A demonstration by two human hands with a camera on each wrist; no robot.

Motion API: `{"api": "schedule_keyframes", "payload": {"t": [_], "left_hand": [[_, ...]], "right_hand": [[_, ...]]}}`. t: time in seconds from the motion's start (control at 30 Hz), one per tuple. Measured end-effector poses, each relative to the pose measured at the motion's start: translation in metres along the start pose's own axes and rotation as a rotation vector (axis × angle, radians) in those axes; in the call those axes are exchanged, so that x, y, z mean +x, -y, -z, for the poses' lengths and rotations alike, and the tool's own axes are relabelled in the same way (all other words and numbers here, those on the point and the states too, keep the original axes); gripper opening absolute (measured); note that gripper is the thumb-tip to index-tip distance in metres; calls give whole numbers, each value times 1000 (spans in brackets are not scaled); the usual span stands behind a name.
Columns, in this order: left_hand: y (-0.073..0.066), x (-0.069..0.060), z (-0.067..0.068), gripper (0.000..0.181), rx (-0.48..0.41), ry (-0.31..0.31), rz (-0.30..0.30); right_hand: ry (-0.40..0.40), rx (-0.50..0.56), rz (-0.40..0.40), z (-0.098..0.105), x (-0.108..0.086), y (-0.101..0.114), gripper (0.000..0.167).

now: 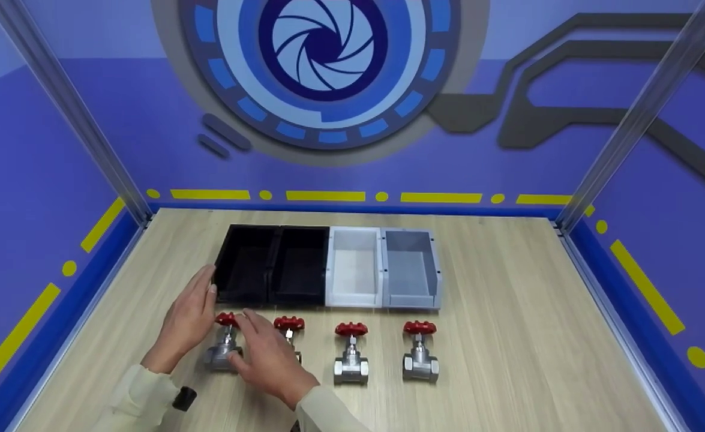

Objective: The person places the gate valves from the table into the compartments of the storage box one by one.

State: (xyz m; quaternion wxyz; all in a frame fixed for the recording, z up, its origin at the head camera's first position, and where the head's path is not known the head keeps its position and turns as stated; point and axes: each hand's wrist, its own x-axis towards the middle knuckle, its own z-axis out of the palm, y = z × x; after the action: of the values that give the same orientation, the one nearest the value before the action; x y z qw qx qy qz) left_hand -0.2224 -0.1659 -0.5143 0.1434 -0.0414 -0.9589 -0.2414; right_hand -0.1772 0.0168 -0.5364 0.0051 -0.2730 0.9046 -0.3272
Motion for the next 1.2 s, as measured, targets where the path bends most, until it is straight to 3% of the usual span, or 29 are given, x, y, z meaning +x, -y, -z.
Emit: {"api": "schedule_keyframes", "payload": {"t": [0.57,0.8,1.2], "left_hand": [[8,1,-2,45,26,-14,13],[17,3,-8,40,25,-104,-54],[28,6,-12,40,0,-84,-47]], "right_hand": [[26,-37,-4,-13,6,2,65],[25,-68,28,-18,8,3,70],[65,-98,18,-23,14,6,76]]}}
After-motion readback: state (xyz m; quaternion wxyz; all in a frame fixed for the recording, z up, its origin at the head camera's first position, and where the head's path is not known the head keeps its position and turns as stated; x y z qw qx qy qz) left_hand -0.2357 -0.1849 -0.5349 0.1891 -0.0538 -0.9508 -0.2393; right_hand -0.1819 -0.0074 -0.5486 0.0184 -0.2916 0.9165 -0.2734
